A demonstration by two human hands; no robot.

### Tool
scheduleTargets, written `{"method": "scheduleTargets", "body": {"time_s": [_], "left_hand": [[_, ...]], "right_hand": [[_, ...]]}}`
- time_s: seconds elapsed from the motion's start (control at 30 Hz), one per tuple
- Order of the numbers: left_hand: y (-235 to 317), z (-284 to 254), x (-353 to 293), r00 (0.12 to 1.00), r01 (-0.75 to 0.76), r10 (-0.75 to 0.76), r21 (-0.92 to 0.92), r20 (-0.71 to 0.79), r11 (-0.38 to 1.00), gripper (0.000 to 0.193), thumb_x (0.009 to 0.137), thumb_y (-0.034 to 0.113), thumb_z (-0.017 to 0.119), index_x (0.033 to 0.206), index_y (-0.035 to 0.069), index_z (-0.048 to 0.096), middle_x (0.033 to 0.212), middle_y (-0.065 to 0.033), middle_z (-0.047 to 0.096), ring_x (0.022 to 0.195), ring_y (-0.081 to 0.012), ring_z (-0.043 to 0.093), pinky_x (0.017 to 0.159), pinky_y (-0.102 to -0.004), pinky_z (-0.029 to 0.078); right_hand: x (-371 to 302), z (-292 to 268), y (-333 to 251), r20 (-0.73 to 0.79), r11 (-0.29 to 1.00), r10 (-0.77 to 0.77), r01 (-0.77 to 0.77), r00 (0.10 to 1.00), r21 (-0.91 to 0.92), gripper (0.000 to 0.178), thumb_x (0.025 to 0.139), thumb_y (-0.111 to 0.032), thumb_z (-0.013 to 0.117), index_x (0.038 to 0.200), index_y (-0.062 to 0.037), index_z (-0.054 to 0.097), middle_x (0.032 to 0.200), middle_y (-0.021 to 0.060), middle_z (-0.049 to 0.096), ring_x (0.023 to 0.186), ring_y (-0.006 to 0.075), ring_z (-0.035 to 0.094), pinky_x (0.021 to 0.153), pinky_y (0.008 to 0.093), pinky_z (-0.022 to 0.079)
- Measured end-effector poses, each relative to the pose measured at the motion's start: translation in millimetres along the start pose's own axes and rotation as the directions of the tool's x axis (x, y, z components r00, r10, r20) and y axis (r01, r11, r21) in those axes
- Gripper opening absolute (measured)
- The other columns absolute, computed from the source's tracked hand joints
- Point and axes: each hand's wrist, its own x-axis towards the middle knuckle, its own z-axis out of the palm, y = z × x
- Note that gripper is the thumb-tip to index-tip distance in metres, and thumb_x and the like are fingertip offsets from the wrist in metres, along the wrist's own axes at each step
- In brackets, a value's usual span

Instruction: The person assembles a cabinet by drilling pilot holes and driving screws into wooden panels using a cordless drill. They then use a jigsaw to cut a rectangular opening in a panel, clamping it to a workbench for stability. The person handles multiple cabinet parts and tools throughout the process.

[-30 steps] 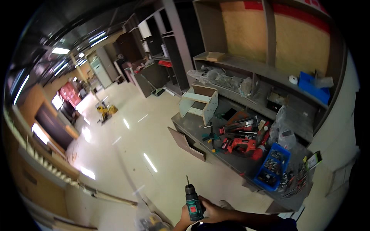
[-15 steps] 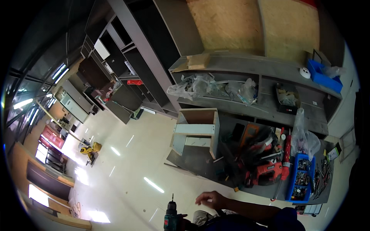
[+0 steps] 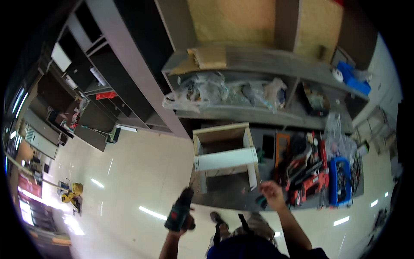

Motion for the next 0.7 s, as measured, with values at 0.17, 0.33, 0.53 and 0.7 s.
{"method": "scheduleTargets", "body": {"time_s": [0.17, 0.33, 0.53, 0.7], "left_hand": [[82, -20, 118, 0.962, -0.115, 0.108, 0.017, 0.252, 0.993, 0.031, 0.095, -0.001, 0.057, 0.125, 0.008, 0.055, 0.119, -0.011, 0.067, 0.076, -0.0116, 0.064, 0.067, -0.0285, 0.054], [154, 46, 204, 0.944, 0.169, -0.186, 0.083, 0.273, 0.982, 0.027, 0.093, -0.003, 0.06, 0.119, 0.002, 0.064, 0.098, -0.0075, 0.071, 0.069, -0.0127, 0.064, 0.064, -0.031, 0.055], [135, 114, 294, 0.721, 0.378, -0.51, 0.35, 0.469, 0.857, 0.03, 0.088, -0.002, 0.062, 0.118, 0.001, 0.061, 0.1, -0.0086, 0.07, 0.067, -0.0149, 0.064, 0.062, -0.0318, 0.056], [119, 168, 335, 0.657, 0.37, -0.608, 0.512, 0.446, 0.775, 0.041, 0.086, -0.002, 0.061, 0.126, 0.004, 0.054, 0.103, -0.0106, 0.069, 0.071, -0.0163, 0.066, 0.062, -0.0319, 0.057]], "right_hand": [[31, 4, 19, -0.317, 0.963, 0.184, -0.235, 0.93, -0.132, 0.05, 0.085, 0.001, 0.068, 0.131, -0.0012, 0.049, 0.128, 0.0139, 0.059, 0.118, 0.0221, 0.059, 0.096, 0.0353, 0.049], [64, -1, 50, -0.187, 0.893, 0.333, -0.373, 0.924, -0.25, 0.083, 0.082, -0.016, 0.078, 0.149, 0.0024, 0.034, 0.146, 0.0246, 0.047, 0.139, 0.0354, 0.045, 0.112, 0.0414, 0.04], [93, 8, 31, 0.016, 0.824, 0.558, -0.552, 0.83, -0.128, 0.09, 0.085, -0.021, 0.072, 0.155, 0.0028, 0.022, 0.147, 0.0301, 0.042, 0.122, 0.0419, 0.059, 0.102, 0.0462, 0.049], [88, 5, 86, 0.022, 0.887, 0.366, -0.342, 0.93, -0.31, 0.084, 0.086, -0.016, 0.064, 0.152, 0.0075, 0.019, 0.148, 0.0337, 0.035, 0.133, 0.0494, 0.043, 0.112, 0.0513, 0.037]]}}
